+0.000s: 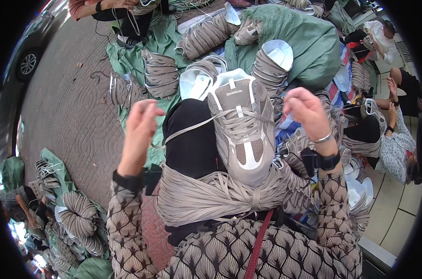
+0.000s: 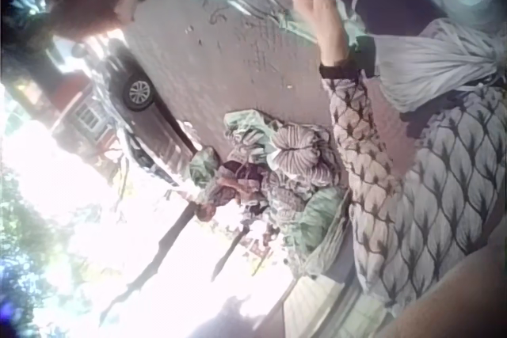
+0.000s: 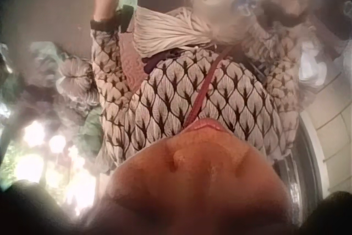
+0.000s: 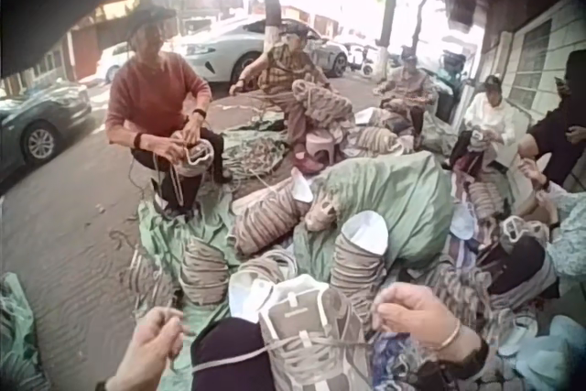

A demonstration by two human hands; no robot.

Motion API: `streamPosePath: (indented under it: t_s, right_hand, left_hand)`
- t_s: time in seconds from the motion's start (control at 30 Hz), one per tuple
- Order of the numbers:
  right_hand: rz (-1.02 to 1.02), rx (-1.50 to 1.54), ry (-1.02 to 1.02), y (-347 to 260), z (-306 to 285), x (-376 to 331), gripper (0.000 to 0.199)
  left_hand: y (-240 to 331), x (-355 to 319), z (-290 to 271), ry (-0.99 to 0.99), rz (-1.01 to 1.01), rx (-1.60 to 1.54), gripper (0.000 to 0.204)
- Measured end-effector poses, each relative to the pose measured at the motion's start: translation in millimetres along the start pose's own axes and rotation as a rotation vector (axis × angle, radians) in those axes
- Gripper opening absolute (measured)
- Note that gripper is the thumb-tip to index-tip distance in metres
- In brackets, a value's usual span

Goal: The person sits on the ground and laces a grey Reebok sneaker using a long continuous shoelace. They thread the lace through the eyelets and pull it tight repeatedly, working on a single shoe while surrounded by stacks of similar footwear.

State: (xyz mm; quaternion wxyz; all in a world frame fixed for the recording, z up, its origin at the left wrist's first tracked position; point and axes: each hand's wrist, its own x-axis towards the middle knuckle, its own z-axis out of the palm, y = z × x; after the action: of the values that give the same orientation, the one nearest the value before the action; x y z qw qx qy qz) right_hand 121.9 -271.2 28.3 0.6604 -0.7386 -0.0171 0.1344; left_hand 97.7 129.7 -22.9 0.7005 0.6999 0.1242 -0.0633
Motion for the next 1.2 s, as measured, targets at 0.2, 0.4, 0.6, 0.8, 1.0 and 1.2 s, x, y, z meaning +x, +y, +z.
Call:
streamPosePath:
  t_s: [0.2, 0.4, 0.6, 0.8, 1.0, 1.2]
  right_hand:
    - [0.036, -0.378, -0.171, -29, 37, 18, 0.013]
    - [0.077, -0.396, -0.216, -29, 36, 26, 0.013]
    - [0.056, -0.506, -0.146, -28, 43, 25, 0.01]
    - [-0.641, -1.028, -0.044, -19, 62, 21, 0.008]
    - [-0.627, -1.033, -0.023, -15, 67, 19, 0.009]
    - [-0.611, -1.008, -0.017, -11, 65, 18, 0.009]
  left_hand:
    - [9, 6, 60, -0.308, 0.223, 0.257, 0.023]
    - [17, -5, 71, -0.465, 0.088, 0.391, 0.026]
    - [17, -13, 72, -0.445, 0.078, 0.479, 0.026]
    - [3, -10, 78, -0.364, 0.3, 0.648, 0.022]
    - [-1, -16, 87, -0.248, 0.437, 0.749, 0.025]
    - [-2, -15, 91, -0.232, 0.451, 0.706, 0.024]
